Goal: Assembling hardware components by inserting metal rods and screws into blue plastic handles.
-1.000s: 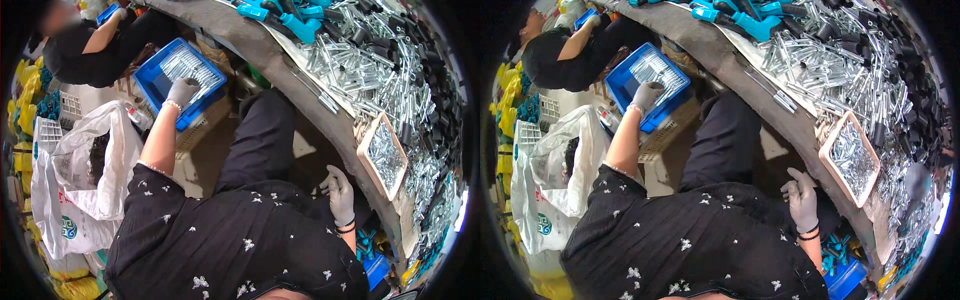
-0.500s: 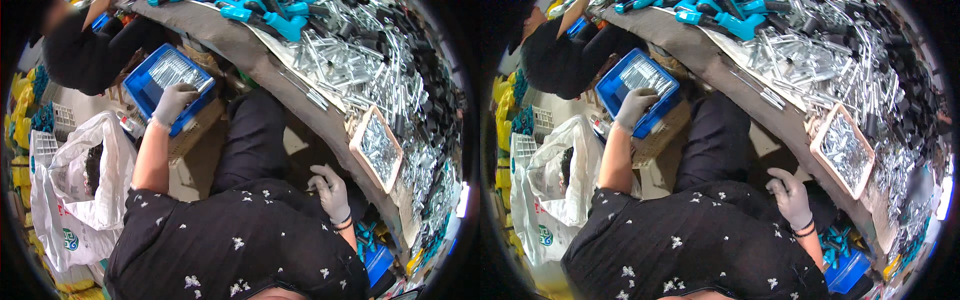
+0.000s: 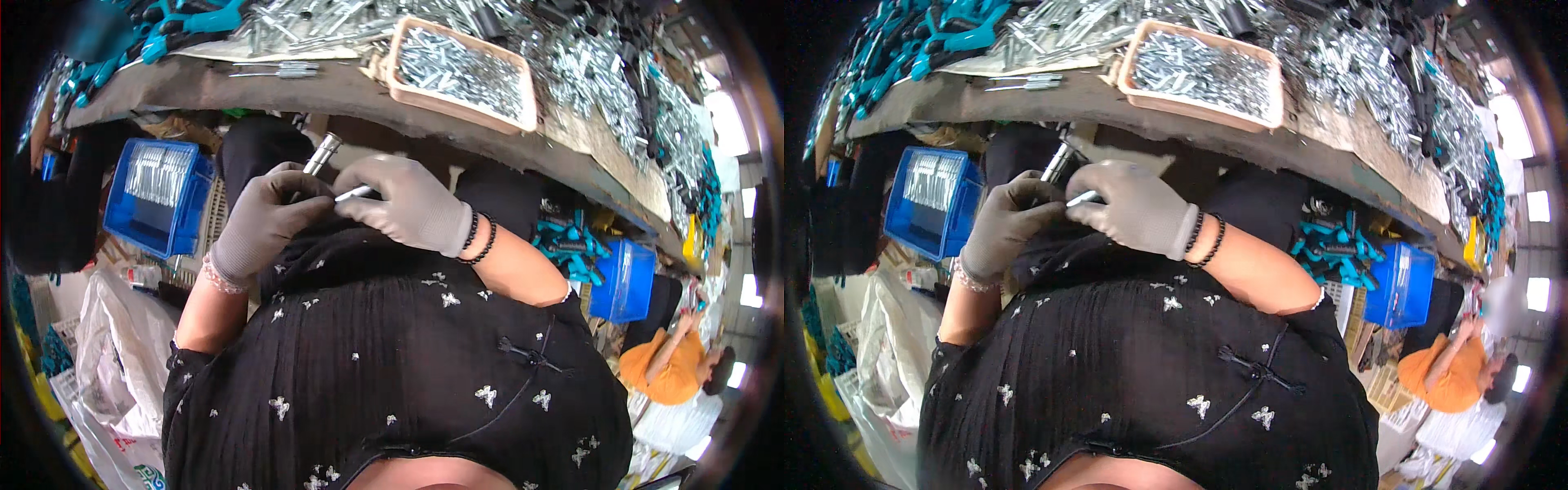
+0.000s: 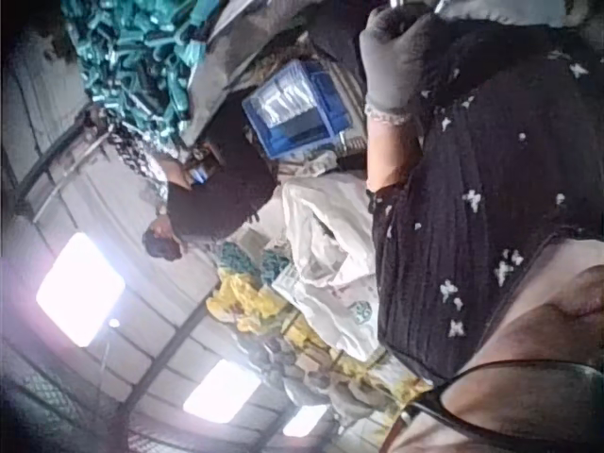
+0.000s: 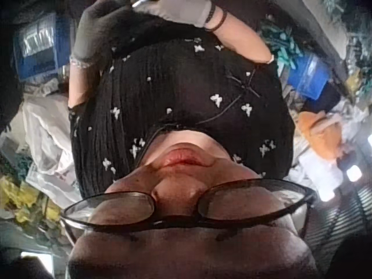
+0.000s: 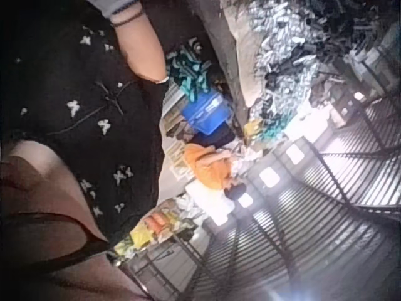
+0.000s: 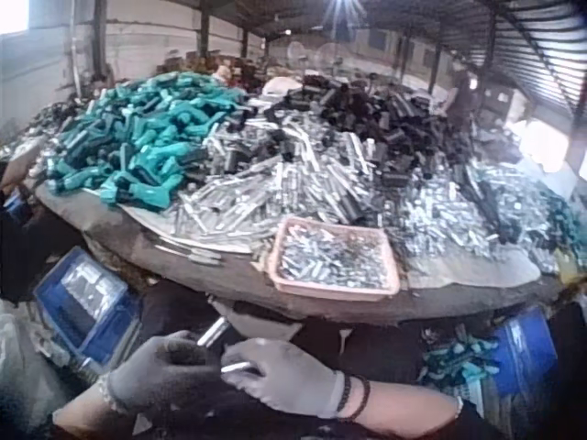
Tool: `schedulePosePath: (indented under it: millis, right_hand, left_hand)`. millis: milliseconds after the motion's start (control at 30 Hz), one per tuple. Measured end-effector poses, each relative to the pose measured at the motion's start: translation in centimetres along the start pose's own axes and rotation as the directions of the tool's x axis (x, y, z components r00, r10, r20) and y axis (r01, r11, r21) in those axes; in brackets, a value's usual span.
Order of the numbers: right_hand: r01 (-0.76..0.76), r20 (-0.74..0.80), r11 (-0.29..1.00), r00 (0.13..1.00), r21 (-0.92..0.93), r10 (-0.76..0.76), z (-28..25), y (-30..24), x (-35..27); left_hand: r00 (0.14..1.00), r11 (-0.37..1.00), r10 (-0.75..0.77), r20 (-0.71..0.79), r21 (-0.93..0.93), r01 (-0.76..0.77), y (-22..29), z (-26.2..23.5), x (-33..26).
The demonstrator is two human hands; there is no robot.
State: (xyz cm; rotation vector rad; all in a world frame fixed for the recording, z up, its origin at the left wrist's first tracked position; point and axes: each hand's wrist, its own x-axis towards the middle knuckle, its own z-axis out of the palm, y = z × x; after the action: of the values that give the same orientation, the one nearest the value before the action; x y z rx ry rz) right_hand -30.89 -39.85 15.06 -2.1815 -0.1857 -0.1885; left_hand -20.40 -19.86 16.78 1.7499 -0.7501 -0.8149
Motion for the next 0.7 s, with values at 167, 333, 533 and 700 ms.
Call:
schedulePosePath:
  millis: [167,333,533,700]
  right_hand:
    - [-0.261,-0.304,0.963,0.914,0.07,0.27,-5.6,1.2,-6.9]
    - [-0.423,-0.452,0.892,0.773,0.156,0.446,-8.1,1.4,-10.5]
    - [-0.408,-0.35,0.897,0.825,0.173,0.443,-6.9,1.8,-9.6]
    - [-0.41,-0.265,0.884,0.848,0.224,0.46,-6.2,2.4,-9.3]
  left_hand:
    - [0.998,0.983,-0.021,-0.055,-0.184,0.01,-0.4,2.7,-0.8]
    - [0.972,0.942,-0.172,0.161,-0.261,0.21,-0.1,3.7,-0.6]
    - [0.95,0.899,-0.247,0.192,-0.32,0.299,-0.3,3.8,0.0]
    - [0.984,0.927,-0.056,0.166,-0.358,0.114,-1.3,4.0,-0.3]
